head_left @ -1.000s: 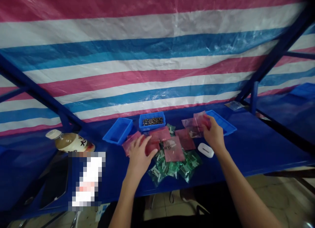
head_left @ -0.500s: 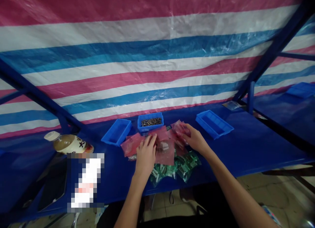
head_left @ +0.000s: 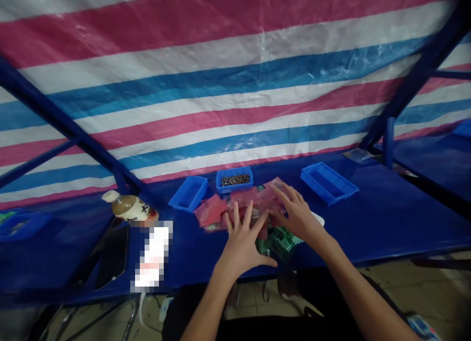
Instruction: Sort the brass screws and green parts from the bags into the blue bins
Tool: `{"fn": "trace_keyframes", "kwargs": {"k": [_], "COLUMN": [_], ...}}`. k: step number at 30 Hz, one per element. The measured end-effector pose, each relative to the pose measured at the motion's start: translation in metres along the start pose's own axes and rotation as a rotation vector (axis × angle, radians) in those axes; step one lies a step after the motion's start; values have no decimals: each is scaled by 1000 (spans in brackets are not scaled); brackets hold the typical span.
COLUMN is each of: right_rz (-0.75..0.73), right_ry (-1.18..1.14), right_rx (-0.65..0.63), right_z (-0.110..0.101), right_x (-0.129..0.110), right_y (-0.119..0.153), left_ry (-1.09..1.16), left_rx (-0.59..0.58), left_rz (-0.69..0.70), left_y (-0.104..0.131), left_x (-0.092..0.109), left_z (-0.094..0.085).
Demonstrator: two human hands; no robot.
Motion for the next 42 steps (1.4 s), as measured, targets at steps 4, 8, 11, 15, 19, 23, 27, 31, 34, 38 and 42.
{"fn": "trace_keyframes", "kwargs": {"k": [4,8,11,15,19,23,27,31,34,38,42], "right_rz": [-7,-60,-45,-18,-36,-105,-70,-82,-98,-85,-106], "right_ry": [2,60,112,99,93,133,178,231,251,229,237], "right_rx": [-178,-169,-117,-44,71,93,102,93,62,-17,4], "right_z": [19,22,25,32,32,36,43,47,51,62,62], "right_x": [-3,-8,-12,-16,-24,-38,-42,-44,-44,-40,-38], "right_y": [1,1,5,18,41,53,42,21,6,-10,-19], "left_ry": [-47,-129,-191,-275,-312,-327,-266,5,276,532,635], "left_rx": [53,122,146,158,162,254,437,715,904,1017,896], "left_rz": [-34,-61,-75,-92,-60,-27,-80,-163,-234,-441,-638], "left_y": [-4,-6,-8,-13,-20,-24,-24,-21,-18,-8,6], "left_x": [4,2,-1,-8,-18,-31,-43,-53,-66,-102,-139], "left_z": [17,21,19,16,13,11,8,-15,-42,-61,-47]}}
Point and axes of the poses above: each hand's wrist, its own y-axis away from the middle knuckle, its own z-axis out of the palm, x = y × z, the point moved 6 cm from there along -y, towards the middle knuckle, and after that the axes turned 5 degrees about -y, right-handed, at the moved point
